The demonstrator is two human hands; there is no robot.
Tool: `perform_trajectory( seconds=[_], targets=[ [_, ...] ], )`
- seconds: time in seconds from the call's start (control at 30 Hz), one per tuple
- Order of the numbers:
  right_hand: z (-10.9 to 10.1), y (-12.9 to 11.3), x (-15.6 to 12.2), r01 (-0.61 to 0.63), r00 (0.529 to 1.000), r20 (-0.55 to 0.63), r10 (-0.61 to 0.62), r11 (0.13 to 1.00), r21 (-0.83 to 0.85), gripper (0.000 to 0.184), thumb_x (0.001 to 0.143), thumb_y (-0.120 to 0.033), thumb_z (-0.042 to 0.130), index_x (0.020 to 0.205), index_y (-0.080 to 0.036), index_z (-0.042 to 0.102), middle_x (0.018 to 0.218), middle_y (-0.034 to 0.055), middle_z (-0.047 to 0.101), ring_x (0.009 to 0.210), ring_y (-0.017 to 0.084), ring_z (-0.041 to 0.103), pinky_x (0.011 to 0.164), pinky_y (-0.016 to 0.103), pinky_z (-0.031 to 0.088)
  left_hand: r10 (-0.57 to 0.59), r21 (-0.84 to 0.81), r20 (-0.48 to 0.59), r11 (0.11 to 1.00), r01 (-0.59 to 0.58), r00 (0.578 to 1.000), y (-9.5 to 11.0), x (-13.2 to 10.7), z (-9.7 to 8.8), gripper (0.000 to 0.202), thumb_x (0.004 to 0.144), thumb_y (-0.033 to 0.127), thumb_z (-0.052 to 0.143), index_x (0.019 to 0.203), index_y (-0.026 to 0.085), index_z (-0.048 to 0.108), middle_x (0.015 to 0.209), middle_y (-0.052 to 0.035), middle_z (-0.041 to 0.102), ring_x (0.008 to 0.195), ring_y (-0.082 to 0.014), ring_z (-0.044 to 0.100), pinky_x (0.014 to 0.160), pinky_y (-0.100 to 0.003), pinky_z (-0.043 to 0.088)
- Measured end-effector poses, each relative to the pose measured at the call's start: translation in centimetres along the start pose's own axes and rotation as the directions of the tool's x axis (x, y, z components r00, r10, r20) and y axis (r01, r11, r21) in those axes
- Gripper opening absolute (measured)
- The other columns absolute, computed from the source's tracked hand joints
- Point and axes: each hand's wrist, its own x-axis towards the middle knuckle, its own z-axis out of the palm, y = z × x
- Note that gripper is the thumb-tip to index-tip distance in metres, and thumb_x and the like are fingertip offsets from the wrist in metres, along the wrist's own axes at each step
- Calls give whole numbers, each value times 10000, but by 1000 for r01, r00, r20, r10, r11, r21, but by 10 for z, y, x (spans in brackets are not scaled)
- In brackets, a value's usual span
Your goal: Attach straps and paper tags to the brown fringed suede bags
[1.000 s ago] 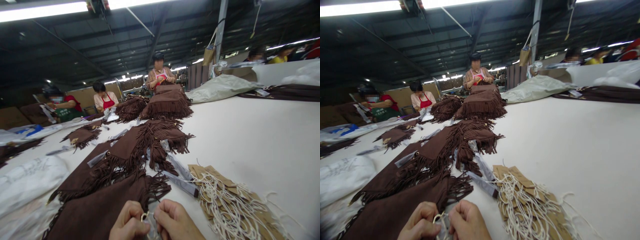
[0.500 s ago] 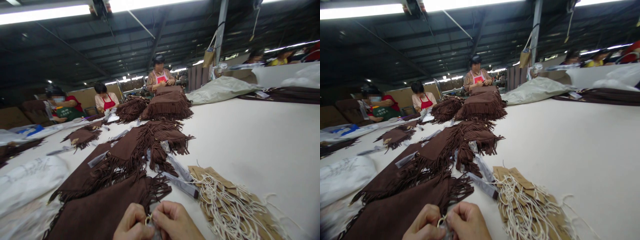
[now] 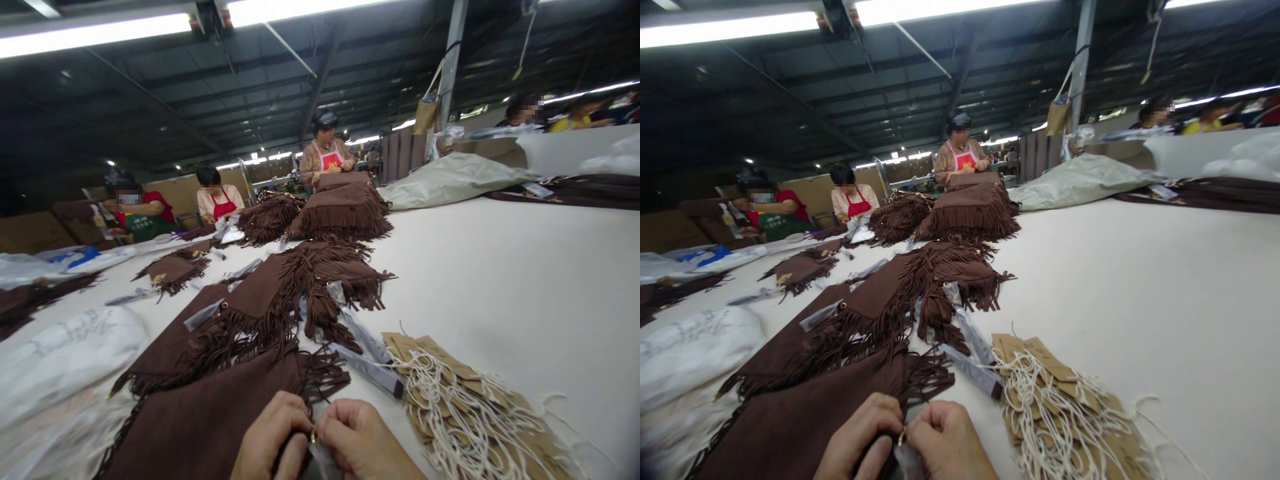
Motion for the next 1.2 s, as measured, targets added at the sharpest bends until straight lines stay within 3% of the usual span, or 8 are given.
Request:
perform_trajectory(
  seconds=[0.2, 0.3, 0.4, 0.53, 0.73, 1.03, 1.13, 1.2],
  targets=[
    [-1, 5, 1, -14, 1000, 10, 15, 998, -65, 334, 685, -490, 626, 589, -210, 471, 432, -89, 327, 411, 64, 288, 412, 200, 225, -43, 109, -44, 993, 47, 998, -11, 3, 0, 266, 921, 153, 475, 662, 187, 426, 749, -27, 561, 686, -130, 557, 619, -211, 422],
    [-1, 8, 4, 6, 1000, -7, -7, 998, -69, 374, 668, -525, 634, 565, -209, 462, 442, -78, 350, 421, 66, 314, 411, 199, 234, -78, 121, -69, 989, 86, 995, -12, 5, 0, 94, 869, 115, 525, 819, 182, 568, 750, -19, 573, 700, -143, 571, 645, -222, 445],
    [-1, 9, 5, 44, 999, -3, -44, 998, -47, 404, 662, -552, 642, 552, -210, 457, 459, -68, 378, 428, 68, 338, 414, 203, 251, -29, 108, -11, 994, 30, 1000, -11, 6, -2, 260, 884, 106, 493, 1073, 205, 642, 789, -29, 585, 727, -146, 591, 653, -215, 460],
    [-2, 8, 4, 58, 998, 1, -58, 997, -55, 410, 670, -570, 628, 565, -207, 468, 460, -69, 384, 423, 68, 347, 412, 205, 257, -24, 112, 15, 993, 22, 1000, -7, 7, -4, 262, 893, 112, 450, 904, 181, 702, 765, -51, 577, 708, -145, 595, 609, -205, 444],
    [-1, 10, 2, 78, 997, 15, -77, 995, -58, 393, 675, -572, 583, 577, -207, 474, 468, -65, 391, 449, 79, 367, 437, 208, 283, -88, 112, 0, 990, 88, 996, 1, 11, -6, 203, 872, 129, 507, 821, 162, 701, 750, -52, 594, 700, -145, 607, 612, -207, 442],
    [0, 0, -3, 28, 999, 28, -25, 992, -122, 444, 656, -635, 567, 588, -209, 464, 439, -76, 368, 404, 67, 364, 386, 189, 241, 91, 347, 38, 933, -99, 995, -9, 8, -1, 210, 884, 103, 429, 733, 167, 562, 716, -45, 553, 645, -138, 549, 557, -208, 378],
    [0, -10, -8, -49, 995, 81, 59, 992, -114, 500, 629, -698, 570, 656, -209, 470, 430, -86, 413, 332, 49, 350, 340, 173, 239, 8, 259, -53, 966, 6, 999, -8, 7, 3, 174, 866, 109, 430, 734, 179, 520, 727, -29, 545, 659, -136, 541, 584, -206, 387],
    [-1, -15, -10, -108, 987, 110, 117, 991, -84, 542, 629, -736, 549, 731, -209, 476, 441, -83, 467, 304, 44, 353, 324, 161, 263, -150, 82, -136, 983, 162, 979, -9, 7, 3, 170, 878, 162, 432, 724, 186, 497, 700, -9, 517, 627, -128, 519, 571, -203, 388]
  ],
)
